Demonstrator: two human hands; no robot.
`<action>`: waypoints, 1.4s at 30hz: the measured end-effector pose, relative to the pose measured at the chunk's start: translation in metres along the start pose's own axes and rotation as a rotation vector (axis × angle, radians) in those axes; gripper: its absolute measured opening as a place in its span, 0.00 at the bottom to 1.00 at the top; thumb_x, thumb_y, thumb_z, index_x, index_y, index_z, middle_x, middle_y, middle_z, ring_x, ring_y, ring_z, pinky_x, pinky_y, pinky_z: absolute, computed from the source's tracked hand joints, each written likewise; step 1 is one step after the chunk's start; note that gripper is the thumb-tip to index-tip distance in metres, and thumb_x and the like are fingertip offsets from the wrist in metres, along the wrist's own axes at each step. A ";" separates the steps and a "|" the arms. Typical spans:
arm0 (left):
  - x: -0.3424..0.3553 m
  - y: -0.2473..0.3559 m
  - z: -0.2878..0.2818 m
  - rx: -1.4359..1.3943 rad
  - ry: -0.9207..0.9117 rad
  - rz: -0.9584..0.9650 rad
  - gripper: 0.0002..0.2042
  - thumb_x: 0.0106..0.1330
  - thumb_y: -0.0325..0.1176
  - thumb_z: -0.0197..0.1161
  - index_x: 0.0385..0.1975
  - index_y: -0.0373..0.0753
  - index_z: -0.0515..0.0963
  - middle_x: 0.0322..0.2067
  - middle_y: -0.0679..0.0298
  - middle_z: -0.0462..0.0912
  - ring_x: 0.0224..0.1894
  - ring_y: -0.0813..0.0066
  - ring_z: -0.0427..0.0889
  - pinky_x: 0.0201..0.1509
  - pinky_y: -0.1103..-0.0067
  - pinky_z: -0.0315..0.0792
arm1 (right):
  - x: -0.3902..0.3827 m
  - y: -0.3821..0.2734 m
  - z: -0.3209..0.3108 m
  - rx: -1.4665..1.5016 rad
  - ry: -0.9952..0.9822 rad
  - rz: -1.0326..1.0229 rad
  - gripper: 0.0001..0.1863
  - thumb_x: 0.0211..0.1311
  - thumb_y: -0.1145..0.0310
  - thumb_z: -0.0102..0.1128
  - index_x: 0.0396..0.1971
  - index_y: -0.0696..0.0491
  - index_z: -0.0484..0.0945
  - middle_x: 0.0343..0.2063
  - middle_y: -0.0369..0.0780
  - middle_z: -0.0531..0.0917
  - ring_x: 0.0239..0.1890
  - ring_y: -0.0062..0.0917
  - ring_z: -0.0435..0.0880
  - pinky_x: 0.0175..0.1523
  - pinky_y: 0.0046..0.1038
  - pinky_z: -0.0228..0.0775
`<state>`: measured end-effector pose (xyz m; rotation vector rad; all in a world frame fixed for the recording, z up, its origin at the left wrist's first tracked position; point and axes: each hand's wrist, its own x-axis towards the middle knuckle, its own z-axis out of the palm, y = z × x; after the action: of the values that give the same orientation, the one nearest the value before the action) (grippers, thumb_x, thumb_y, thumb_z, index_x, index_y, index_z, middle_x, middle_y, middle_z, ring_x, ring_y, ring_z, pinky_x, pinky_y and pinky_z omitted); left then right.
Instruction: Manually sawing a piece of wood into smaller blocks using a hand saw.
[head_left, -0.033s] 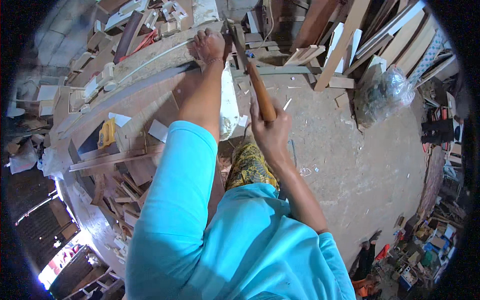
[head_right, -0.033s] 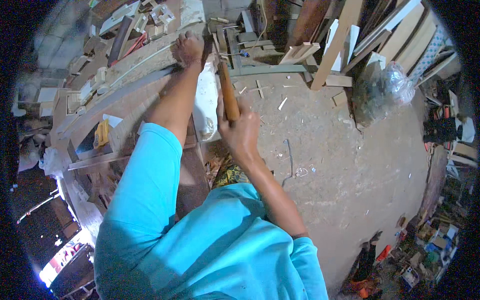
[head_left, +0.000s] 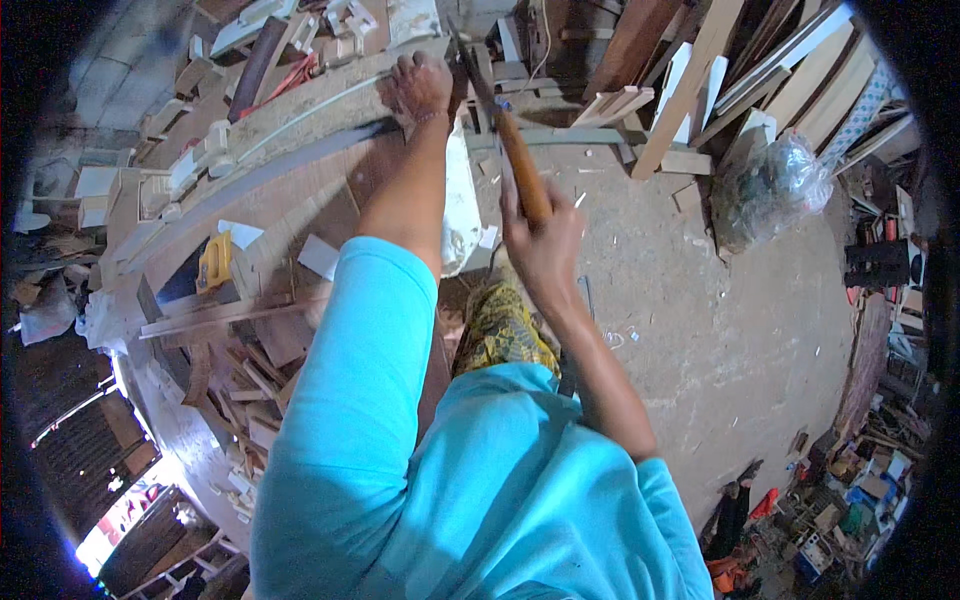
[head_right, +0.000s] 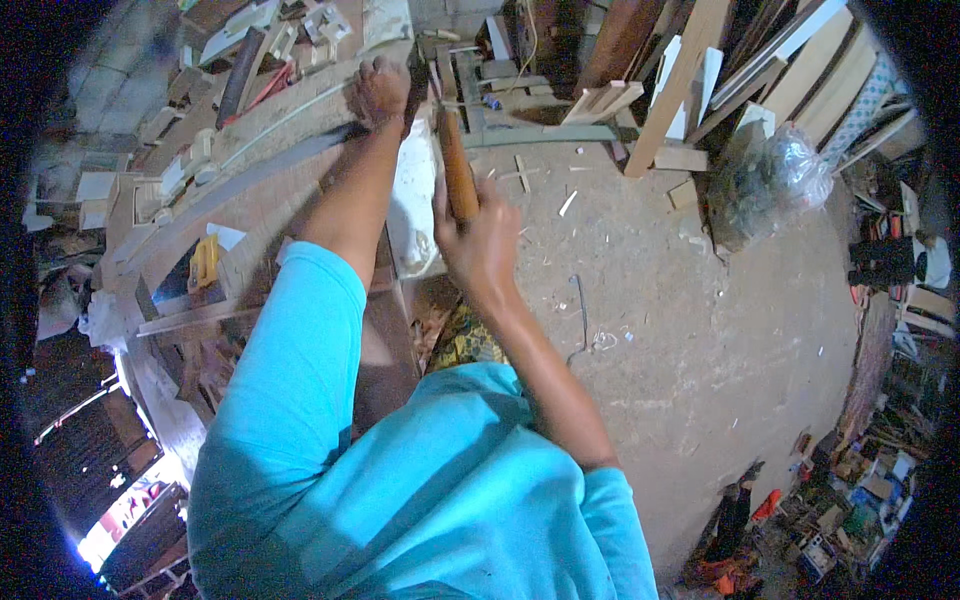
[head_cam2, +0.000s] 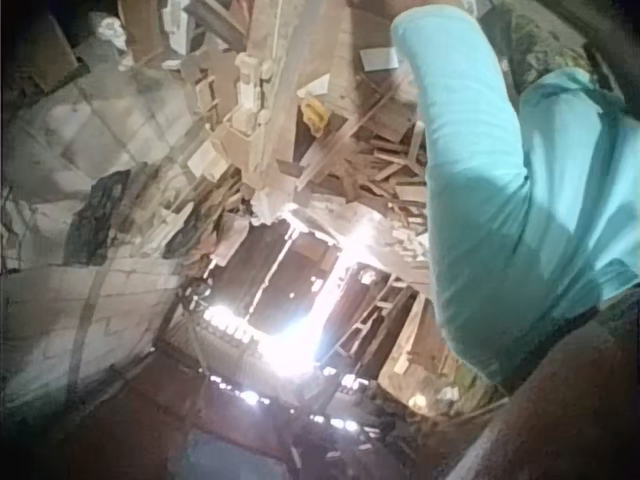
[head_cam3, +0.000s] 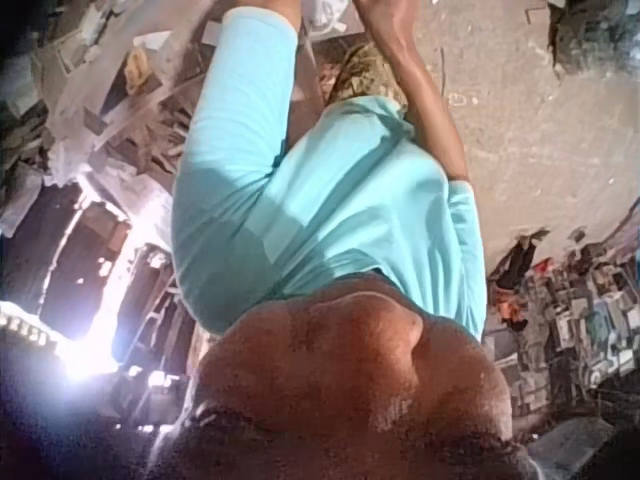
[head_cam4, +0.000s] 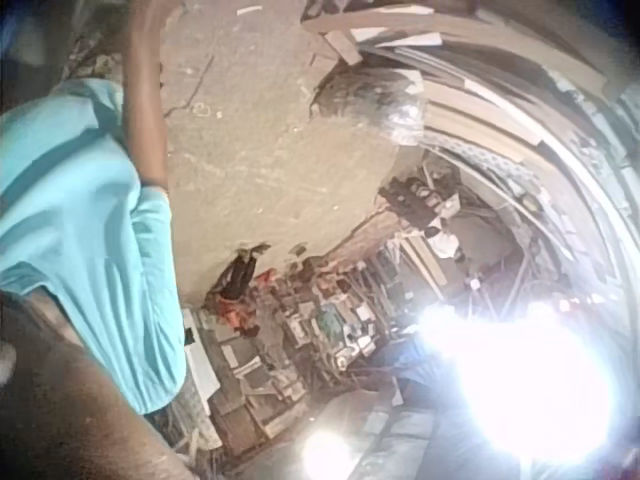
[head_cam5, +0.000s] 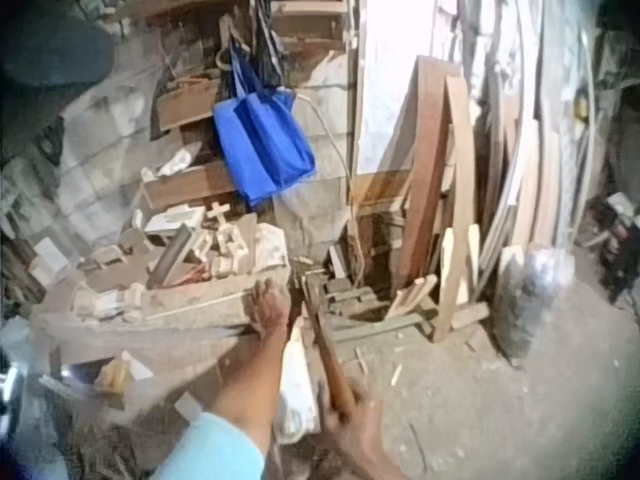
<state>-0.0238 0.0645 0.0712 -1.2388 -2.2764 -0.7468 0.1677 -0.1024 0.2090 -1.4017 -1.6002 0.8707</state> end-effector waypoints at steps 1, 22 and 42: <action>-0.002 0.010 -0.002 -0.023 -0.014 0.027 0.12 0.49 0.40 0.53 0.25 0.38 0.74 0.29 0.56 0.73 0.36 0.59 0.73 0.38 0.66 0.67 | 0.005 0.004 0.002 -0.012 0.004 0.011 0.13 0.49 0.67 0.56 0.18 0.64 0.71 0.12 0.52 0.73 0.14 0.41 0.75 0.21 0.35 0.65; -0.005 0.016 0.004 -0.040 -0.073 -0.019 0.13 0.49 0.42 0.54 0.27 0.38 0.73 0.32 0.58 0.71 0.41 0.61 0.69 0.43 0.69 0.63 | 0.023 -0.002 0.003 -0.100 -0.027 0.007 0.12 0.48 0.66 0.56 0.21 0.63 0.73 0.12 0.52 0.73 0.16 0.42 0.75 0.23 0.34 0.65; -0.003 0.011 -0.011 -0.038 -0.040 -0.010 0.13 0.49 0.41 0.55 0.26 0.36 0.74 0.31 0.55 0.71 0.39 0.59 0.70 0.42 0.68 0.65 | -0.014 -0.004 -0.015 -0.137 -0.041 -0.118 0.11 0.47 0.69 0.57 0.20 0.63 0.73 0.14 0.50 0.74 0.16 0.41 0.76 0.22 0.33 0.66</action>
<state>-0.0111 0.0606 0.0805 -1.2710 -2.3117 -0.7784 0.1800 -0.1166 0.2167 -1.3744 -1.7837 0.7365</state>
